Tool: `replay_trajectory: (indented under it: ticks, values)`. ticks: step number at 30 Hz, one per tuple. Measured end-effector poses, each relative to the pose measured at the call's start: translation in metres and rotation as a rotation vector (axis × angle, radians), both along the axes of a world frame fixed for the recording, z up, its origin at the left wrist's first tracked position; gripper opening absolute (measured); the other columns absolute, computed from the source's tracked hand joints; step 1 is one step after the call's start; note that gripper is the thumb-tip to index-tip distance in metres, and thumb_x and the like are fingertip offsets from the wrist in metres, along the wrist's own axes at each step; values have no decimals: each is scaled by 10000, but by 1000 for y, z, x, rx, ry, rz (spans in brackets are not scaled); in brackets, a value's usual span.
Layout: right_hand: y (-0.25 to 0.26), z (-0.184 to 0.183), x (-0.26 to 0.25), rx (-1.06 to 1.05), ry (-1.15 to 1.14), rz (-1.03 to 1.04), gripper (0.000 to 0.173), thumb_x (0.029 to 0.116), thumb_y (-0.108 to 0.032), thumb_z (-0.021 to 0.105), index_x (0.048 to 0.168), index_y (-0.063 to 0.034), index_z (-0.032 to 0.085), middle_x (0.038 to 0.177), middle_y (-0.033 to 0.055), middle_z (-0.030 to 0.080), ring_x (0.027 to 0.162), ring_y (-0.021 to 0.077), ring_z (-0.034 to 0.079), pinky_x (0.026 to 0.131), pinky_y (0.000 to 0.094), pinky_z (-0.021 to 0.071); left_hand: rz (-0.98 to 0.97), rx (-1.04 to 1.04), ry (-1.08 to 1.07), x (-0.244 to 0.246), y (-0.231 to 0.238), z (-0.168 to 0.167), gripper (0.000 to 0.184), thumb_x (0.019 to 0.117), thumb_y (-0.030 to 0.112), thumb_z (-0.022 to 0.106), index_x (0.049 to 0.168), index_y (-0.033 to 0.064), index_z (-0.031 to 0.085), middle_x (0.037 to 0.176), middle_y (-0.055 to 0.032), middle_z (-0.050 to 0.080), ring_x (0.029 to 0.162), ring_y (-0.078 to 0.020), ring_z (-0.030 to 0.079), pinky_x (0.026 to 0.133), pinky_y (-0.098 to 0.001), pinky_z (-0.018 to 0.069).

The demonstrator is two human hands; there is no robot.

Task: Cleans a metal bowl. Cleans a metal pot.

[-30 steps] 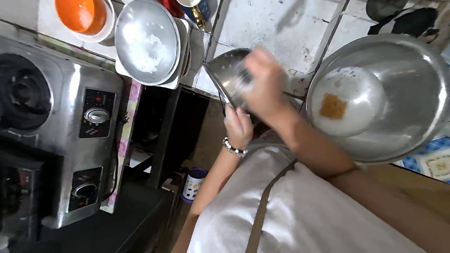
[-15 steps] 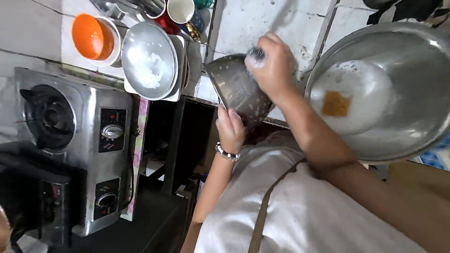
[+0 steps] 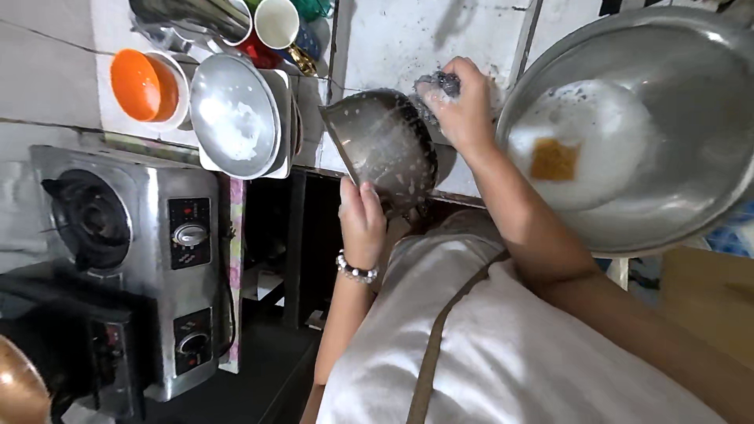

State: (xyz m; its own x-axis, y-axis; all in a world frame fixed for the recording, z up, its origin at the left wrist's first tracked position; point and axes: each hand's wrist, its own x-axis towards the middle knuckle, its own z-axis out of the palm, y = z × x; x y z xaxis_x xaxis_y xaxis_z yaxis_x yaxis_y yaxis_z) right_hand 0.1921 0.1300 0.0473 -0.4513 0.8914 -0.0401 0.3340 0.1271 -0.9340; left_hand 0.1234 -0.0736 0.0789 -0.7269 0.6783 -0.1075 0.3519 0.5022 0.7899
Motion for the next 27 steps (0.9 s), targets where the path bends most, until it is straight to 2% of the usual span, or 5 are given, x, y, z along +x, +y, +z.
replay_trajectory:
  ticks: [5, 11, 16, 21, 27]
  values:
    - [-9, -7, 3, -158, 43, 13, 481, 911, -344, 772, 1171, 31, 624, 1116, 180, 605, 1055, 242, 608, 922, 391, 514, -4, 19, -181, -22, 6, 14, 307, 1070, 203, 416, 1296, 48, 553, 970, 1, 650, 810, -9, 634, 744, -249, 561]
    - [-19, -6, 4, -128, 41, 40, 604, 784, -397, 868, 1151, 17, 625, 1099, 161, 601, 1043, 251, 599, 909, 428, 507, 196, 81, -428, -55, 54, 34, 81, 1043, 156, 511, 1061, 128, 585, 802, 99, 656, 706, 26, 648, 662, -179, 572]
    - [-34, 6, 7, 32, 26, 17, 699, 679, -452, 926, 1123, 11, 650, 1083, 178, 610, 1042, 307, 599, 901, 455, 511, 264, 203, -388, -50, 58, 24, 258, 1097, 207, 448, 883, 170, 588, 680, 115, 618, 596, 40, 607, 565, -152, 536]
    - [-78, 8, 16, 277, 184, 113, 709, 550, -369, 988, 1062, 16, 684, 1124, 229, 627, 1052, 360, 625, 879, 465, 552, 262, 316, -281, -17, 33, 1, 265, 1109, 334, 413, 1000, 174, 595, 714, 103, 577, 589, 13, 576, 565, -184, 530]
    - [-57, -12, 12, 182, 273, -38, 649, 653, -340, 953, 1054, 65, 642, 1076, 214, 627, 1044, 266, 614, 907, 364, 525, 237, 569, -36, 33, 4, -46, 228, 1105, 211, 359, 1117, 89, 551, 874, 116, 645, 807, 28, 662, 749, -216, 591]
